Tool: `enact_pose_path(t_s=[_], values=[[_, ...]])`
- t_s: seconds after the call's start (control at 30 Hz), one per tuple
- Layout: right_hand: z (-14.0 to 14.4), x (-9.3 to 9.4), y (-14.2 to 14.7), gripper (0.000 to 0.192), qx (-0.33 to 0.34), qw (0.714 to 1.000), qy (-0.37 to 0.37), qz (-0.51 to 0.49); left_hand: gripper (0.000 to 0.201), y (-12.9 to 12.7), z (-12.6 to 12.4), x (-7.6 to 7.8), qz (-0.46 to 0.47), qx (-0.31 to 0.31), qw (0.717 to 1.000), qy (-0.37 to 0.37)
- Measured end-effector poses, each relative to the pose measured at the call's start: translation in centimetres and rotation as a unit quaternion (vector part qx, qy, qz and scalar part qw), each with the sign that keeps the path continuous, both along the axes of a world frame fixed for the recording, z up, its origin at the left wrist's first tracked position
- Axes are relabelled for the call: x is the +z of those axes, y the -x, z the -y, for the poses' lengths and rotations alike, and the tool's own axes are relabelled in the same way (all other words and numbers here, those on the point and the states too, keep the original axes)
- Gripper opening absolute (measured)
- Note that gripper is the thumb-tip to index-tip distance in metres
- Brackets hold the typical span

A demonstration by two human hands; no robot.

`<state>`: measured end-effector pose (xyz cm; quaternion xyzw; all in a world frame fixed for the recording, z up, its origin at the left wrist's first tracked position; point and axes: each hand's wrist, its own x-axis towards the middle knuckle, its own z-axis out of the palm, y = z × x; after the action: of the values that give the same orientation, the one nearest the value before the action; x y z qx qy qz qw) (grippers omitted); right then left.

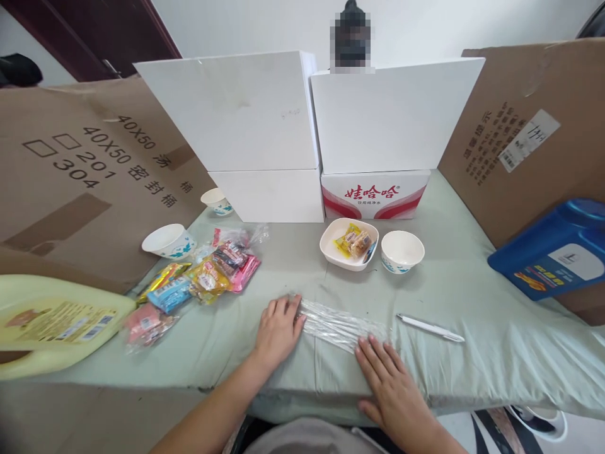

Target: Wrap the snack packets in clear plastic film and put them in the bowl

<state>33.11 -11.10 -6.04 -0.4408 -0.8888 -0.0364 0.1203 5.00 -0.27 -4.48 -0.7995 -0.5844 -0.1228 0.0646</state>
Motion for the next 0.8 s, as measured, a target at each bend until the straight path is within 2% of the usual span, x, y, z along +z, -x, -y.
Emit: enact_pose_path(t_s=[0.1, 0.2, 0.3, 0.37, 0.43, 0.57, 0.63, 0.73, 0.8], values=[[1.8, -0.4, -1.5, 0.060, 0.024, 0.999, -0.008, 0.019, 0.040, -1.0, 0.8, 0.3, 0.021, -0.018, 1.000, 0.008], [2.3, 0.2, -2.3, 0.044, 0.063, 0.998, 0.012, -0.001, 0.026, -3.1, 2.7, 0.4, 0.072, -0.063, 0.995, 0.027], [1.8, 2.5, -1.9, 0.027, 0.091, 0.993, 0.060, -0.051, 0.024, -4.9, 5.4, 0.2, 0.127, -0.184, 0.971, 0.086], [1.1, 4.7, -1.5, 0.024, 0.106, 0.984, 0.118, -0.076, 0.039, -5.3, 6.9, -0.4, 0.140, -0.277, 0.944, 0.108], [0.1, 6.8, -1.5, 0.024, 0.110, 0.974, 0.182, -0.080, 0.055, -5.1, 8.0, -1.1, 0.133, -0.333, 0.928, 0.104], [-3.1, 10.1, -1.9, 0.029, 0.086, 0.961, 0.258, -0.055, 0.045, -3.9, 8.6, -1.8, 0.127, -0.354, 0.920, 0.109], [-5.2, 11.3, -1.1, 0.031, 0.095, 0.955, 0.275, -0.063, 0.049, -3.5, 8.4, -1.7, 0.156, -0.355, 0.913, 0.128], [-8.8, 12.2, 2.5, 0.032, 0.121, 0.952, 0.267, -0.090, 0.063, -3.3, 8.2, -1.5, 0.241, -0.341, 0.897, 0.145], [-11.3, 11.8, 5.8, 0.032, 0.147, 0.953, 0.252, -0.080, 0.065, -3.2, 8.2, -1.8, 0.294, -0.326, 0.888, 0.139]])
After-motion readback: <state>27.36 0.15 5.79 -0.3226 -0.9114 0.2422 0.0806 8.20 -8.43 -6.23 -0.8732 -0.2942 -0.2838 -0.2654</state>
